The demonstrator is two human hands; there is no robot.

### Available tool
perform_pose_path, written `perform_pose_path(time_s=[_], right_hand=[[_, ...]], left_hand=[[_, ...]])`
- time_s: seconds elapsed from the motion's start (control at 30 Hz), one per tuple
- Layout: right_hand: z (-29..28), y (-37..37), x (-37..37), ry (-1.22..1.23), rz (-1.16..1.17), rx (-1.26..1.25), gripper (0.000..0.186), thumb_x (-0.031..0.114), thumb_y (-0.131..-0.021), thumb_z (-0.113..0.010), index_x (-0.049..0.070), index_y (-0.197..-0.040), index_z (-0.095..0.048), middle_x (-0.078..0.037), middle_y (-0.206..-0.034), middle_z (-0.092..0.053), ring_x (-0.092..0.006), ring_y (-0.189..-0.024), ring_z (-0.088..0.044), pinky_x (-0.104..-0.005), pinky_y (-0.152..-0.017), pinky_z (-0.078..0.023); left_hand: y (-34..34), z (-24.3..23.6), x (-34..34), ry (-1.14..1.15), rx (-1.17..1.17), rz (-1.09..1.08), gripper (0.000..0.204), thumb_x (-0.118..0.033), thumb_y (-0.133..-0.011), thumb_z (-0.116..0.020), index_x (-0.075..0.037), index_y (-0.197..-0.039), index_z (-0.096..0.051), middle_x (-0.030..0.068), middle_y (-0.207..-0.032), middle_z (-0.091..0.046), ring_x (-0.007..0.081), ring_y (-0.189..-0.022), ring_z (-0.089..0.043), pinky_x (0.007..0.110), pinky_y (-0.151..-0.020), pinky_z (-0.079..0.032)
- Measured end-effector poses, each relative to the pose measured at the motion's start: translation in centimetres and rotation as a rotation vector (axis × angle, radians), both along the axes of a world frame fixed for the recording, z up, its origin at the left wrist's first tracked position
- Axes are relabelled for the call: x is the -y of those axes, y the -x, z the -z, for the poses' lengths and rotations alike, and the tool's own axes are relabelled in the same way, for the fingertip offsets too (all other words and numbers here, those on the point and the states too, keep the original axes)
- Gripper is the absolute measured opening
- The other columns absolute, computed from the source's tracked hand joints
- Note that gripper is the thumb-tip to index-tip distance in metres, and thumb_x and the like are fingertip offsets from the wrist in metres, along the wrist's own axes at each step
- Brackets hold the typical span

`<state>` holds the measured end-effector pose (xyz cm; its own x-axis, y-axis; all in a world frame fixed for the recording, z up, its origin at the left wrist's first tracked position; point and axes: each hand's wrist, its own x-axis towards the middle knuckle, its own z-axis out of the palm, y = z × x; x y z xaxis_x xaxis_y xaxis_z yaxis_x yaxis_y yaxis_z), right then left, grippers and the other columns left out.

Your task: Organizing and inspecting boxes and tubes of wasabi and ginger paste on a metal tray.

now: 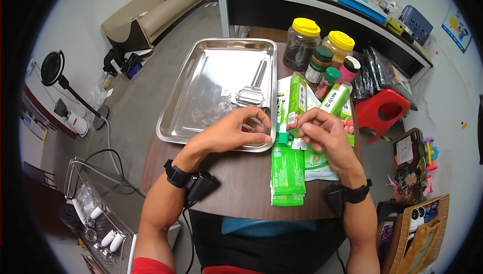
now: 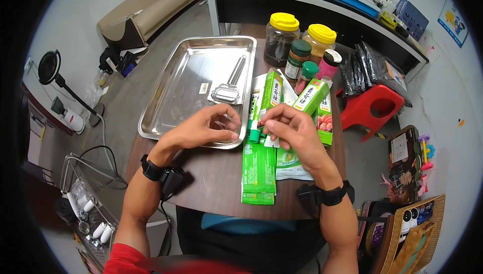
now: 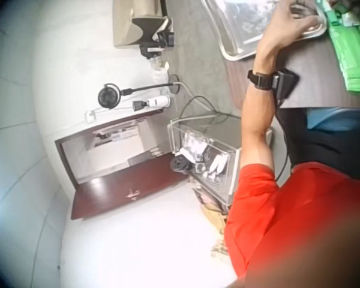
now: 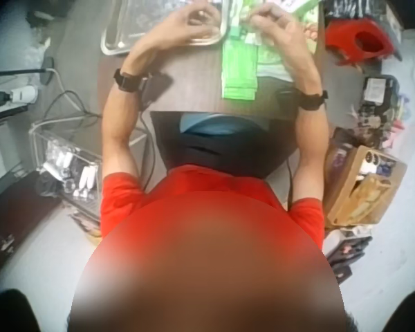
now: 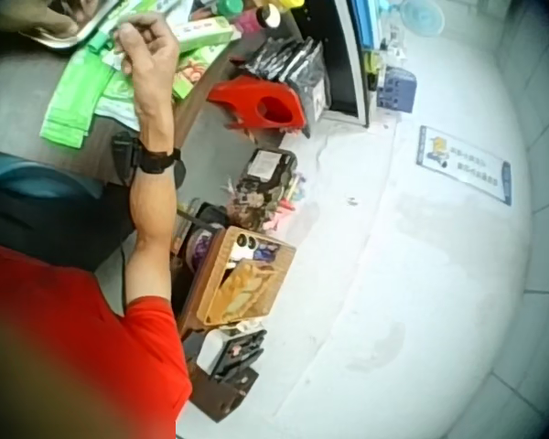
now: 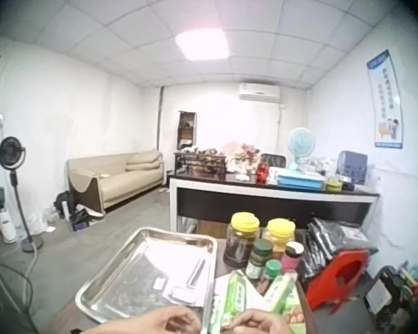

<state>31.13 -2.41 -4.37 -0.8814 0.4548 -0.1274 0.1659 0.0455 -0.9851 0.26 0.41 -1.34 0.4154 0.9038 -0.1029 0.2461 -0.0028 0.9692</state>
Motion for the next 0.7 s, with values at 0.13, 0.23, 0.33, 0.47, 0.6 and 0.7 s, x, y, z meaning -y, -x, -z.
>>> perform_pose_path(time_s=[0.13,0.23,0.33,0.47,0.6,0.7], right_hand=[[-0.2,0.0,-0.2,-0.02,0.022,-0.042,0.033,0.025,-0.104,-0.075,0.001,-0.125,-0.072,-0.007,-0.121,-0.071,-0.0131,-0.111,-0.067,-0.0315,-0.098,-0.054],[-0.8,0.3,-0.8,-0.037,0.054,-0.074,0.033,0.025,-0.103,-0.075,0.001,-0.126,-0.072,-0.007,-0.121,-0.071,-0.0133,-0.111,-0.067,-0.0316,-0.099,-0.054],[-1.3,1.5,-0.8,-0.051,0.088,-0.109,0.033,0.025,-0.103,-0.075,0.001,-0.126,-0.072,-0.007,-0.122,-0.071,-0.0134,-0.112,-0.068,-0.0318,-0.1,-0.055],[-2.1,2.4,-0.9,-0.061,0.119,-0.144,0.033,0.024,-0.103,-0.076,0.001,-0.126,-0.073,-0.008,-0.123,-0.071,-0.0137,-0.113,-0.068,-0.0319,-0.101,-0.055],[-1.2,2.1,-1.3,-0.194,0.072,-0.136,0.034,0.024,-0.103,-0.076,0.001,-0.127,-0.073,-0.008,-0.123,-0.071,-0.0139,-0.114,-0.067,-0.0318,-0.102,-0.055],[-0.9,1.6,-0.9,-0.166,0.083,-0.219,0.031,0.024,-0.102,-0.076,0.001,-0.124,-0.073,-0.007,-0.12,-0.072,-0.0132,-0.112,-0.067,-0.0318,-0.101,-0.055]], left_hand=[[-0.6,-0.1,0.2,-0.006,-0.021,0.012,0.019,-0.013,-0.099,-0.077,-0.003,-0.113,-0.069,0.0009,-0.102,-0.07,0.0095,-0.095,-0.065,0.026,-0.08,-0.053],[-1.0,-0.2,-0.1,-0.012,-0.038,0.036,0.017,-0.013,-0.1,-0.076,-0.003,-0.112,-0.07,0.0008,-0.1,-0.07,0.0089,-0.094,-0.065,0.025,-0.079,-0.053],[-1.1,0.2,-0.7,-0.022,-0.039,0.044,0.015,-0.014,-0.101,-0.075,-0.004,-0.111,-0.07,-0.0007,-0.097,-0.07,0.0066,-0.088,-0.062,0.023,-0.076,-0.051],[-0.7,0.9,-1.2,-0.074,0.021,-0.061,0.014,-0.015,-0.101,-0.076,-0.005,-0.11,-0.071,-0.0007,-0.097,-0.07,0.0065,-0.086,-0.063,0.024,-0.076,-0.052],[-0.6,1.2,-2.0,-0.139,-0.017,-0.152,0.014,-0.015,-0.102,-0.075,-0.004,-0.109,-0.072,0.0007,-0.096,-0.072,0.0074,-0.088,-0.064,0.025,-0.078,-0.053],[-0.2,0.3,-3.4,-0.276,-0.212,-0.168,0.015,-0.015,-0.102,-0.075,-0.001,-0.107,-0.073,0.0041,-0.097,-0.074,0.0117,-0.091,-0.067,0.029,-0.084,-0.054]])
